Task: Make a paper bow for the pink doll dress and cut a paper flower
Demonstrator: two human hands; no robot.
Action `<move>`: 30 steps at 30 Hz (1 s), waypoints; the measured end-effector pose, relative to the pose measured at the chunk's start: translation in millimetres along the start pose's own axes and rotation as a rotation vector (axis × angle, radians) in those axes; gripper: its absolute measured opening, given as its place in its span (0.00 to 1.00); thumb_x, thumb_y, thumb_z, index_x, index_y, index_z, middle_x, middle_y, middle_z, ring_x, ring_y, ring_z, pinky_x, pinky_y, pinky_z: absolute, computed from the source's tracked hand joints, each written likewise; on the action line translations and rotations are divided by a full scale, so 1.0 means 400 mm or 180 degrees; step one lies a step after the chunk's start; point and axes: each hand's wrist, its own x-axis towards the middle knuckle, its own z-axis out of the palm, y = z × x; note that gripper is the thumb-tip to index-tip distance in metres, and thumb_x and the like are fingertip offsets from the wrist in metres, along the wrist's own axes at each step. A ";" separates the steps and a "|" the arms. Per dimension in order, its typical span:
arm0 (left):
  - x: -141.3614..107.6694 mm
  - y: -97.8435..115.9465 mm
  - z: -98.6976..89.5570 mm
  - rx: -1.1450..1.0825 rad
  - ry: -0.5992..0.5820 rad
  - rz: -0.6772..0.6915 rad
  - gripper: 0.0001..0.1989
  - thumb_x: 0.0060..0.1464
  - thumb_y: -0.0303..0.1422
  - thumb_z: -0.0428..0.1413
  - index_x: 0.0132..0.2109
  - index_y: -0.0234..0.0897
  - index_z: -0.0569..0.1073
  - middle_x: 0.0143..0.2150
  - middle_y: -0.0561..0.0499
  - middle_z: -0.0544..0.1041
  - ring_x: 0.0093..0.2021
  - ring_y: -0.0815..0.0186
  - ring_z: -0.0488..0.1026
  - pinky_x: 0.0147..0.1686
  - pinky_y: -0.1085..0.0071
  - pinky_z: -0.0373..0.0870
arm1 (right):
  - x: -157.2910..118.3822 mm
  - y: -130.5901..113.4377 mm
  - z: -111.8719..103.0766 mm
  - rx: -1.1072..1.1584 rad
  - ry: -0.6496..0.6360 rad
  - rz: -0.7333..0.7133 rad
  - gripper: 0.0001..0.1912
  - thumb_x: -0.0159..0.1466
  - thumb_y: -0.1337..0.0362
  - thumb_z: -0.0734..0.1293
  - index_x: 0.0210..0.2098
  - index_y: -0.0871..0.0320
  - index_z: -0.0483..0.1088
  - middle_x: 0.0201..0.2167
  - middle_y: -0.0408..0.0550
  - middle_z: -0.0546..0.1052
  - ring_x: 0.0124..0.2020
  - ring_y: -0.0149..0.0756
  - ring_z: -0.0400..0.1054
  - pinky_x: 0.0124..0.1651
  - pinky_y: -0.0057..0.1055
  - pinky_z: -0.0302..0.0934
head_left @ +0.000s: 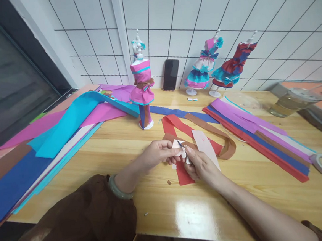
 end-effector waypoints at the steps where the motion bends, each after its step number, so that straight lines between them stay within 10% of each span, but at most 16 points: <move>1: 0.000 0.000 0.000 -0.0012 -0.0001 -0.0001 0.12 0.46 0.37 0.57 0.29 0.30 0.70 0.26 0.49 0.73 0.23 0.74 0.67 0.23 0.77 0.60 | 0.000 0.000 0.000 -0.0007 -0.0006 -0.0005 0.22 0.62 0.45 0.51 0.25 0.57 0.56 0.11 0.33 0.51 0.10 0.23 0.43 0.13 0.21 0.42; 30: -0.006 -0.002 0.013 -0.0111 -0.0194 0.0092 0.13 0.49 0.38 0.56 0.30 0.30 0.71 0.27 0.49 0.72 0.24 0.74 0.67 0.25 0.76 0.59 | -0.002 0.002 -0.001 0.0292 -0.0062 -0.0042 0.22 0.63 0.47 0.52 0.25 0.58 0.57 0.12 0.33 0.51 0.12 0.21 0.43 0.14 0.20 0.41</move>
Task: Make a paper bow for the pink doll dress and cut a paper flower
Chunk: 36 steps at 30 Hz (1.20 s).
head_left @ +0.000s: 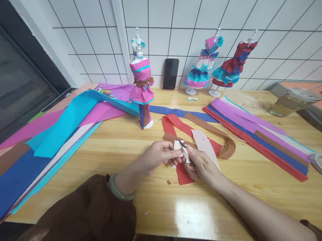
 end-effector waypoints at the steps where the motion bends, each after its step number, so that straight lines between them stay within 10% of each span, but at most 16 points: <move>1: 0.000 0.000 0.000 -0.0008 -0.0003 -0.0010 0.13 0.48 0.38 0.56 0.30 0.29 0.71 0.26 0.49 0.72 0.24 0.74 0.67 0.25 0.76 0.59 | 0.000 0.000 0.000 0.0005 0.0017 0.0010 0.22 0.63 0.47 0.52 0.25 0.58 0.57 0.12 0.33 0.51 0.11 0.21 0.43 0.13 0.20 0.40; 36: 0.002 -0.001 -0.003 -0.0046 -0.0004 -0.0111 0.11 0.46 0.37 0.58 0.29 0.30 0.72 0.24 0.51 0.72 0.23 0.74 0.67 0.25 0.76 0.60 | 0.001 -0.004 -0.006 -0.0170 -0.0039 -0.0082 0.23 0.65 0.50 0.50 0.25 0.60 0.60 0.13 0.34 0.51 0.12 0.21 0.44 0.14 0.20 0.41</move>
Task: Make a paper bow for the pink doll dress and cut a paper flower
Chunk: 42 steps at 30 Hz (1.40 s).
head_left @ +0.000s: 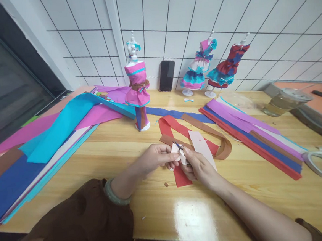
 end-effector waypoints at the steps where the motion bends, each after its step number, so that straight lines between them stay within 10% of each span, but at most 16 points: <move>1: 0.000 0.000 0.000 0.0003 0.0001 -0.0003 0.12 0.46 0.37 0.58 0.29 0.30 0.72 0.24 0.51 0.72 0.23 0.74 0.67 0.25 0.76 0.60 | 0.000 -0.001 0.000 -0.0006 -0.0001 0.0003 0.23 0.65 0.50 0.50 0.25 0.60 0.60 0.13 0.34 0.51 0.12 0.21 0.44 0.14 0.20 0.41; 42: -0.004 0.006 -0.007 0.0274 -0.0061 0.0014 0.15 0.45 0.41 0.57 0.29 0.30 0.69 0.26 0.50 0.72 0.25 0.73 0.67 0.26 0.75 0.62 | -0.006 0.004 0.001 -0.0084 -0.0033 0.0076 0.24 0.63 0.46 0.50 0.25 0.58 0.58 0.12 0.33 0.50 0.12 0.23 0.42 0.14 0.22 0.40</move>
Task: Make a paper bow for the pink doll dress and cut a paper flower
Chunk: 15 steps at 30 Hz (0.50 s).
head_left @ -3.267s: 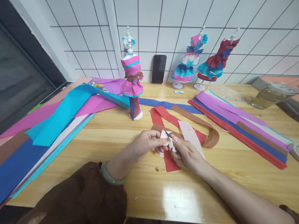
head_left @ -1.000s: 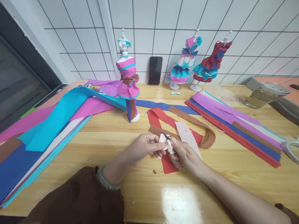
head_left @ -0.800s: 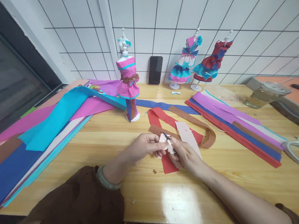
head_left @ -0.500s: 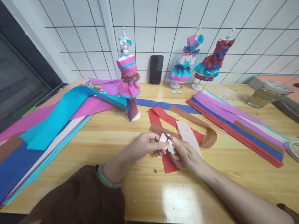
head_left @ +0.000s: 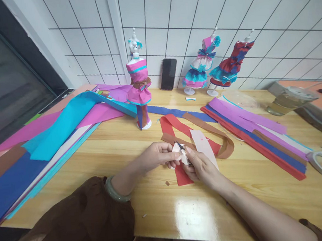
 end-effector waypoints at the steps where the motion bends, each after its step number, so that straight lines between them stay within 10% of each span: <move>1: 0.000 0.001 0.000 0.0025 0.0013 -0.0006 0.15 0.46 0.42 0.57 0.30 0.31 0.69 0.26 0.49 0.72 0.24 0.72 0.67 0.25 0.75 0.62 | 0.000 0.000 0.000 0.0029 0.0012 0.0015 0.23 0.63 0.46 0.50 0.25 0.58 0.57 0.12 0.33 0.50 0.12 0.23 0.42 0.14 0.22 0.40; 15: 0.003 -0.001 0.006 0.0199 0.0452 0.0365 0.13 0.50 0.39 0.53 0.28 0.32 0.67 0.25 0.52 0.68 0.25 0.73 0.64 0.27 0.76 0.60 | 0.003 0.009 0.005 0.0171 0.0006 0.0149 0.23 0.62 0.45 0.51 0.21 0.56 0.52 0.12 0.33 0.49 0.12 0.23 0.41 0.15 0.23 0.38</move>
